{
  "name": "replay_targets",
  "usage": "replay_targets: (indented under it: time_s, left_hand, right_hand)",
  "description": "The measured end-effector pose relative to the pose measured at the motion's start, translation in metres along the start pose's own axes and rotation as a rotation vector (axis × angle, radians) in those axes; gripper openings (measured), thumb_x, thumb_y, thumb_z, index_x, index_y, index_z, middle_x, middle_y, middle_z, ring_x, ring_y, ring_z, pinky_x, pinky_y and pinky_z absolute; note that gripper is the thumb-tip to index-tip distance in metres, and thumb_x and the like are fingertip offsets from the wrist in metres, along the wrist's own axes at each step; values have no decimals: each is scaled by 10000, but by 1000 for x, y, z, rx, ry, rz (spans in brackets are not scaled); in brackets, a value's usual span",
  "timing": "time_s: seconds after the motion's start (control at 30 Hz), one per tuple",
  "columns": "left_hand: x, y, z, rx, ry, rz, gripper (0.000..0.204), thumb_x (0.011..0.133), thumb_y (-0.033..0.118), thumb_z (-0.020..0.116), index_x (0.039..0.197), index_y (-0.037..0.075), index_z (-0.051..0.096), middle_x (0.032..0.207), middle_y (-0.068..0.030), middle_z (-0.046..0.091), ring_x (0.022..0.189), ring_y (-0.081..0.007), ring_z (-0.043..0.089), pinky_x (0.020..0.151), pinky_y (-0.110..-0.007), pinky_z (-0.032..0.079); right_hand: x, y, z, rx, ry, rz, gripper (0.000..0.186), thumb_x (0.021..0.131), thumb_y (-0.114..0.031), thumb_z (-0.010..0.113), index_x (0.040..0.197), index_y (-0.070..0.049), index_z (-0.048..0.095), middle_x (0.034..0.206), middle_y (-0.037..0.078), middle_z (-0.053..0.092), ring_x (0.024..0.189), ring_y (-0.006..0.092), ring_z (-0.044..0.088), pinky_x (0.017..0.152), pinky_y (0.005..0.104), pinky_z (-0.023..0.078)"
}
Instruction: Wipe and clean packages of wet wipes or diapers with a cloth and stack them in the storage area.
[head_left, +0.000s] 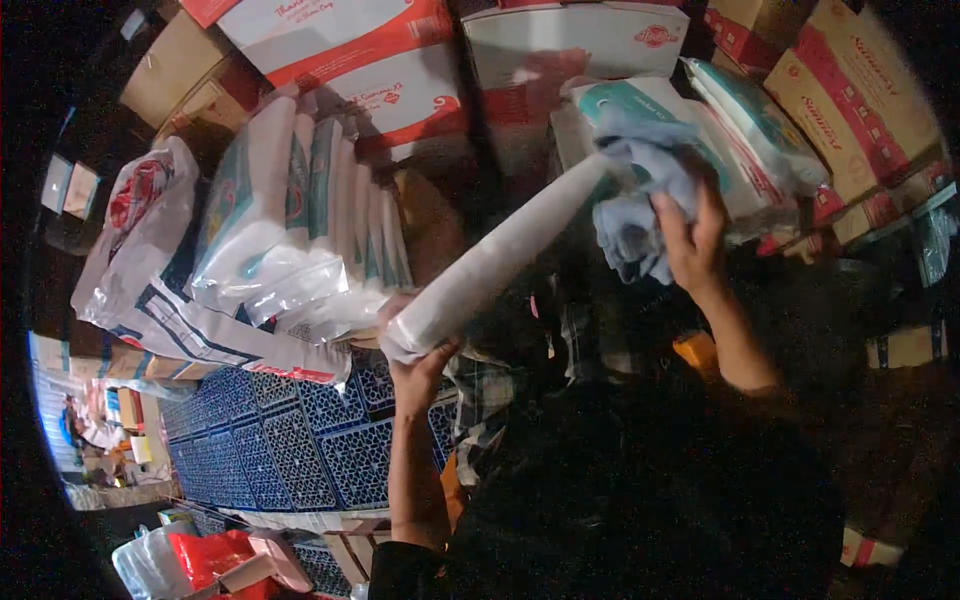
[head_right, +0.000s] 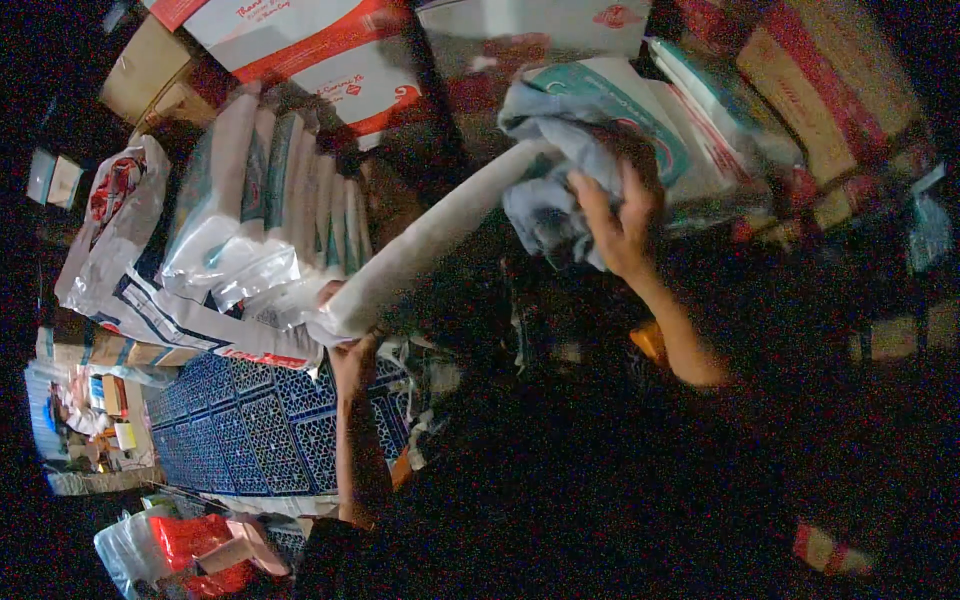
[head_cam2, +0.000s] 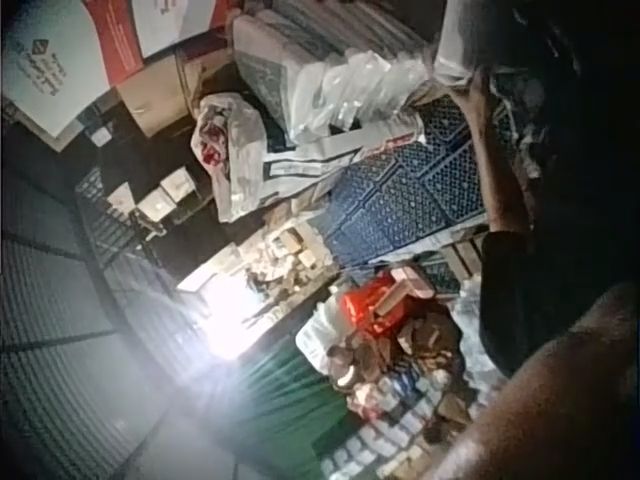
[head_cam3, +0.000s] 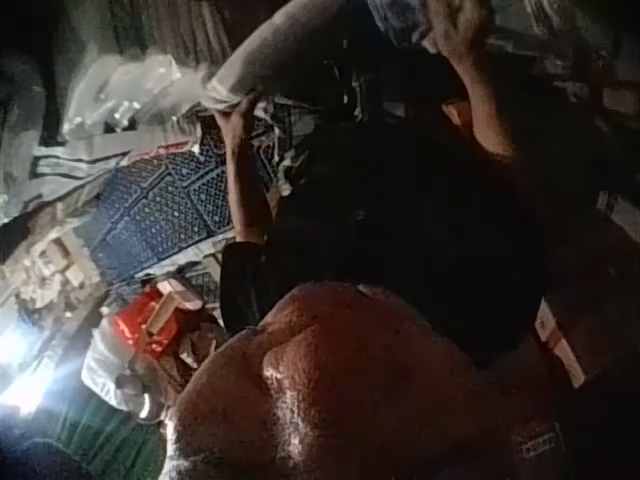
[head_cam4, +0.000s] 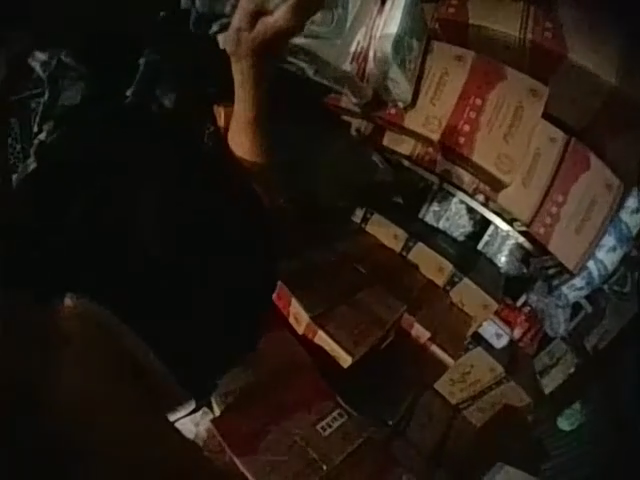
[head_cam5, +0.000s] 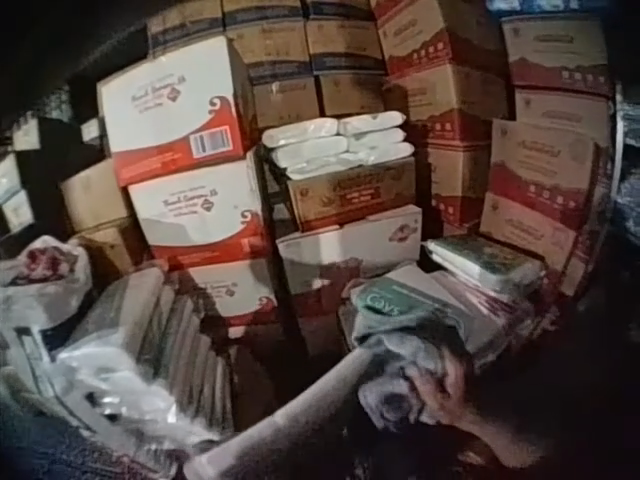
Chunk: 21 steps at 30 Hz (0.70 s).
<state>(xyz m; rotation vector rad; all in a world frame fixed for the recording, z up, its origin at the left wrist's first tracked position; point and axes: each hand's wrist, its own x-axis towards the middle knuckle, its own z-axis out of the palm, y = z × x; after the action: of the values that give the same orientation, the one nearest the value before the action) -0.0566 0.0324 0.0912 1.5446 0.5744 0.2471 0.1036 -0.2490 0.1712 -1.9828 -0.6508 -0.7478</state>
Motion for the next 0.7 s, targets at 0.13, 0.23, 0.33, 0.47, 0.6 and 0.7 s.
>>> replay_targets:
  time_s: [0.13, 0.23, 0.33, 0.47, 0.6, 0.7]
  left_hand:
    - [-1, -21, 4, -75, -136, 144, 692, 641, -7, 697, 1231, 53, 340, 1124, -109, 474, 1012, -203, 482, 859, -305, 423]
    - [-5, -9, 18, -147, -73, 43, 638, 650, -90, 652, 1210, 34, 373, 1133, -96, 484, 1033, -196, 485, 869, -305, 428]
    - [-3, -37, 8, -249, -215, 151, 447, 797, 112, 565, 1200, 37, 385, 1110, -87, 497, 1012, -194, 504, 835, -303, 445]
    - [-8, -41, 8, -574, -366, 98, 343, 925, 304, 374, 1158, 58, 429, 1073, -93, 534, 996, -191, 519, 774, -278, 452]
    - [-12, 5, 28, 561, -242, 1075, 294, 690, 137, 610, 980, 101, 584, 1133, -117, 543, 1099, -299, 467, 907, -432, 347]
    - [-17, -16, 26, 788, -435, 1017, 377, 694, 179, 594, 1068, 221, 575, 1217, -51, 488, 1187, -266, 387, 951, -463, 271]
  right_hand:
    - [1, 0, 38, -62, -158, 2, 227, 802, -85, 552, 999, 26, 529, 1094, 131, 523, 985, 266, 506, 842, 353, 405]
    - [-12, -51, 69, 79, -306, -323, 252, 716, -129, 632, 887, 16, 518, 1162, 164, 476, 1057, 333, 462, 895, 438, 375]
    - [-40, -87, 90, 177, -393, -556, 285, 697, -194, 657, 857, -7, 512, 1125, 152, 482, 1044, 334, 465, 890, 445, 385]
    - [-20, -94, 77, 168, -498, -594, 260, 718, -219, 652, 856, -39, 524, 1003, 103, 521, 929, 267, 523, 793, 393, 435]
    - [1, -54, 64, 4, -561, -268, 279, 738, -228, 652, 895, -24, 547, 912, 112, 572, 837, 294, 555, 761, 383, 435]
    - [-7, 20, 62, -77, -519, -52, 315, 776, -222, 613, 1008, -17, 552, 1004, 137, 566, 906, 331, 542, 809, 393, 426]
